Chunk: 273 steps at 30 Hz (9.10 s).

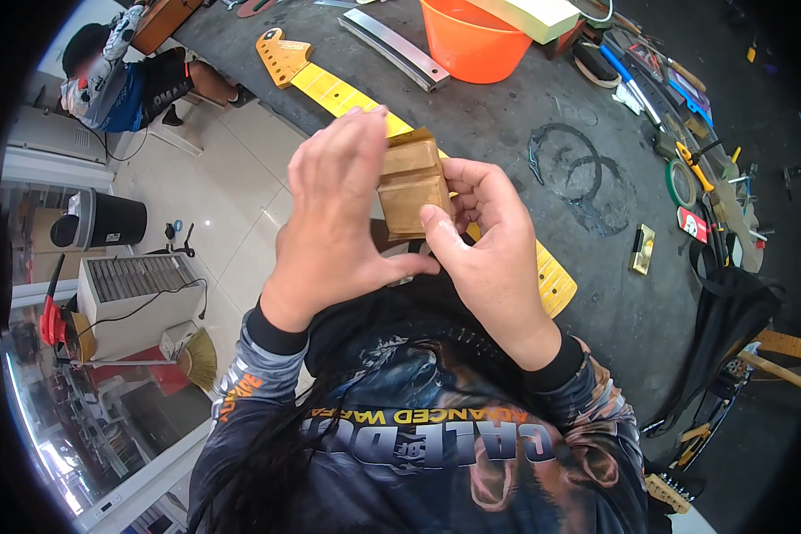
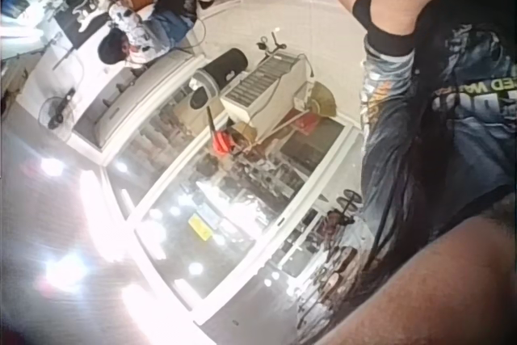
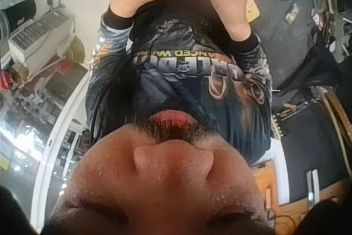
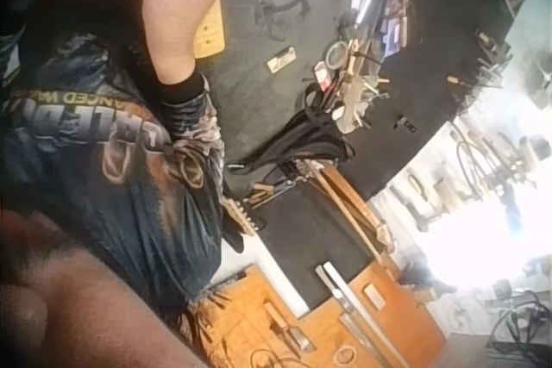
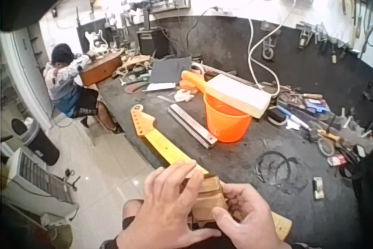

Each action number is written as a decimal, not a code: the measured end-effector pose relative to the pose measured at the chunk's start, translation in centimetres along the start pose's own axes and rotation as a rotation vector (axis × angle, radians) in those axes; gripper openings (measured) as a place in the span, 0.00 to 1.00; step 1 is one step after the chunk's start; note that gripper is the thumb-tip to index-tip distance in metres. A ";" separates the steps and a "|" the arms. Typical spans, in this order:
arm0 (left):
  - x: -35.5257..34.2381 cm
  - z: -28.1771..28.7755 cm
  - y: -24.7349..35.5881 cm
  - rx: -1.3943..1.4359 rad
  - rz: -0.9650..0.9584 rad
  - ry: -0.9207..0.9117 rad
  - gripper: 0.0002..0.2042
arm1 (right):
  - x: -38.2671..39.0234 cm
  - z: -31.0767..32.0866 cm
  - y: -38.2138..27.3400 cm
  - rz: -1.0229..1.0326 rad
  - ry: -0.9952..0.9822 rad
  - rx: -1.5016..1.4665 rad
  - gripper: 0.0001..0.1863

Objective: Sanding the fretboard and neck of an electric guitar using sandpaper blocks.

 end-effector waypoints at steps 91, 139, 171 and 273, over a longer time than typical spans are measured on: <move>-4.5 -6.8 -0.8 0.132 -0.004 0.019 0.15 | 4.2 6.6 -0.3 0.083 -0.006 0.856 0.19; -1.0 -0.8 -12.6 -0.122 0.300 0.343 0.11 | 4.3 6.3 -0.1 0.035 0.063 0.770 0.17; -19.3 6.0 -21.0 1.382 0.319 0.242 0.23 | -19.7 16.6 -11.2 0.216 0.196 0.875 0.43; -2.8 1.6 -18.1 -0.425 0.329 -0.003 0.24 | 16.3 9.4 1.8 -0.015 0.284 0.932 0.58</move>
Point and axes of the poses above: each hand's wrist, its own x-axis away from the middle knuckle, its own z-axis out of the back of the hand, y = z × x, the point moved 7 cm from there along -x, towards the middle knuckle, and after that the axes turned 13 degrees about -y, right-handed, at the moved point
